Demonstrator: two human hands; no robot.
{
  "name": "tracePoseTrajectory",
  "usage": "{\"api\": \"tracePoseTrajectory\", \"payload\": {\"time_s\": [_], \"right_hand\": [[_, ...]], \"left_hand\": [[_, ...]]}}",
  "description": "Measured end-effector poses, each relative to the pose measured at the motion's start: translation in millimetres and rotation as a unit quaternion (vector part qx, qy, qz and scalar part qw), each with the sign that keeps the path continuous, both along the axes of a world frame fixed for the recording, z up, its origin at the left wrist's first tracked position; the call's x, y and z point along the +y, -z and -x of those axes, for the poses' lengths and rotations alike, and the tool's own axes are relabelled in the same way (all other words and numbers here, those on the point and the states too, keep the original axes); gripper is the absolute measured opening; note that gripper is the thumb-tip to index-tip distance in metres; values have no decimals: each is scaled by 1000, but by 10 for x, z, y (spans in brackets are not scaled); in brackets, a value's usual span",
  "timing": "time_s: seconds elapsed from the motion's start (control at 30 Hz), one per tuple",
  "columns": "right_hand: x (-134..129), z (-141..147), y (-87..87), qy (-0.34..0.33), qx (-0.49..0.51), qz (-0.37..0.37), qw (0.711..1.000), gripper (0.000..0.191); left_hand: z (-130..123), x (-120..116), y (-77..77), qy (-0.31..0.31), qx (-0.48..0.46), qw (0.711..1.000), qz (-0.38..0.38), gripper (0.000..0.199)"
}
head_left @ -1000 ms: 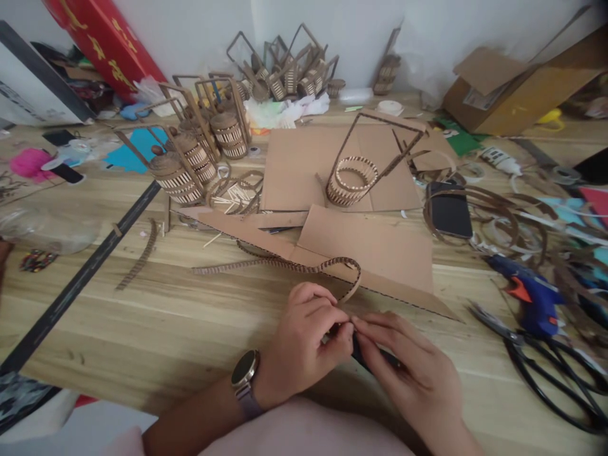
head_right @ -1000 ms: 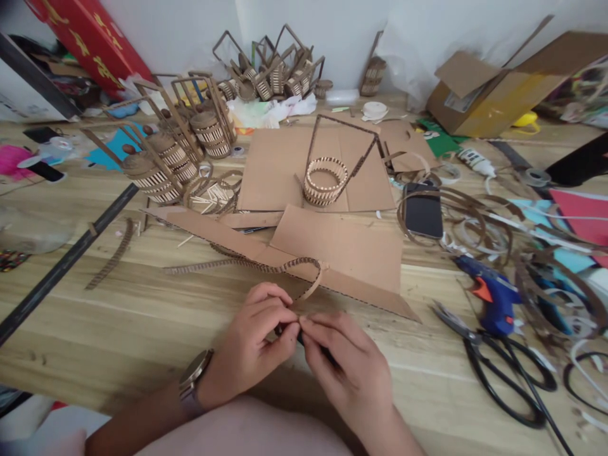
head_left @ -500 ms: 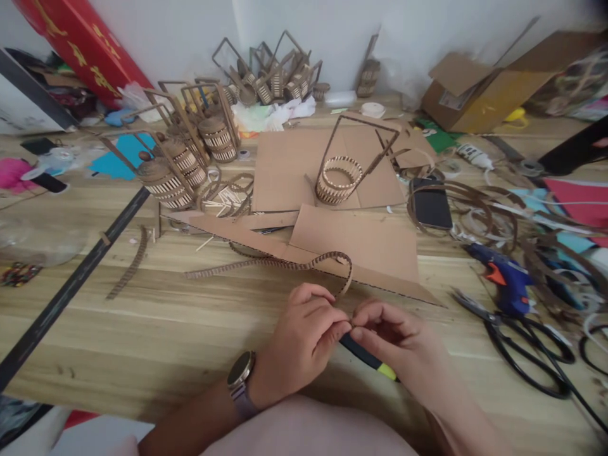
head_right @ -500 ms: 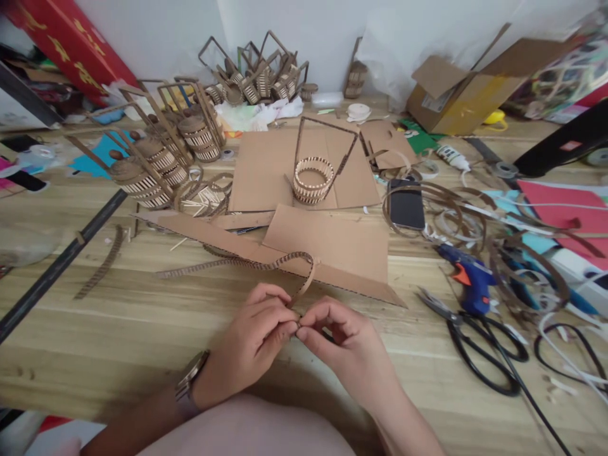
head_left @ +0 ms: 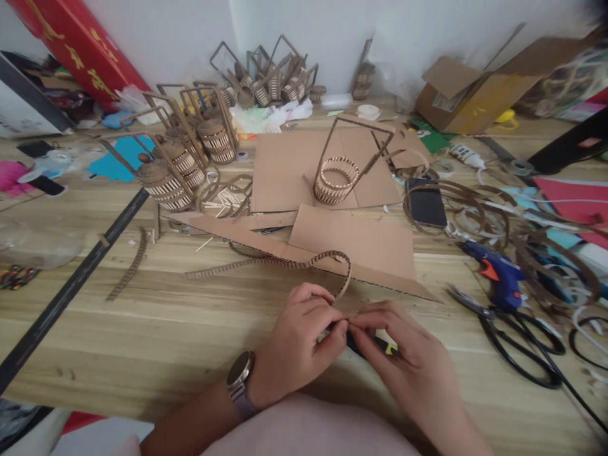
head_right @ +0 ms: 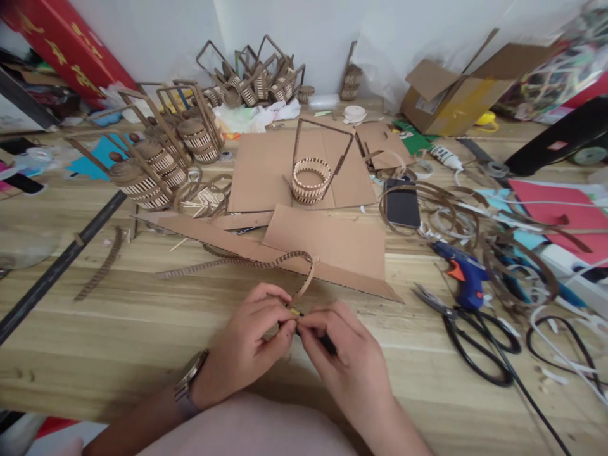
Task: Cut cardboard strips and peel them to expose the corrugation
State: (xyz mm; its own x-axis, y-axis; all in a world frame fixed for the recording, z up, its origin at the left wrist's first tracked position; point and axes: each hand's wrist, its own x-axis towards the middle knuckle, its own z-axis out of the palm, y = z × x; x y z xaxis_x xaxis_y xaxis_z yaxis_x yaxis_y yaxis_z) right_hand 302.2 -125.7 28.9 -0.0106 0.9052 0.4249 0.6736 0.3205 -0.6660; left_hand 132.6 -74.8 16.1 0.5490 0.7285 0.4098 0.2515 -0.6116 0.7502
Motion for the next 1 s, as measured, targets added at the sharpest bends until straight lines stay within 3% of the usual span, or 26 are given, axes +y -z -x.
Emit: {"api": "tracePoseTrajectory", "payload": {"time_s": [0.17,0.37,0.5,0.67,1.0], "right_hand": [[-67,49,-23,-8,-53,-72,996,15],[-47,103,-50,33,-22,-20,999,13],[-47,127,-12,56,-58,-77,994,11],[-73,93,39,9,-141,-169,975,13],[-153,-36,113,-60,-158,-170,971,25]], "left_hand": [[-11,-20,-25,-30,-24,999,11,19],[-11,-34,-39,-23,-34,998,39,19],[-8,-54,-62,-16,-28,997,72,21],[-6,-70,-84,-2,-44,994,99,20],[4,-91,-102,-4,-59,990,131,19]]}}
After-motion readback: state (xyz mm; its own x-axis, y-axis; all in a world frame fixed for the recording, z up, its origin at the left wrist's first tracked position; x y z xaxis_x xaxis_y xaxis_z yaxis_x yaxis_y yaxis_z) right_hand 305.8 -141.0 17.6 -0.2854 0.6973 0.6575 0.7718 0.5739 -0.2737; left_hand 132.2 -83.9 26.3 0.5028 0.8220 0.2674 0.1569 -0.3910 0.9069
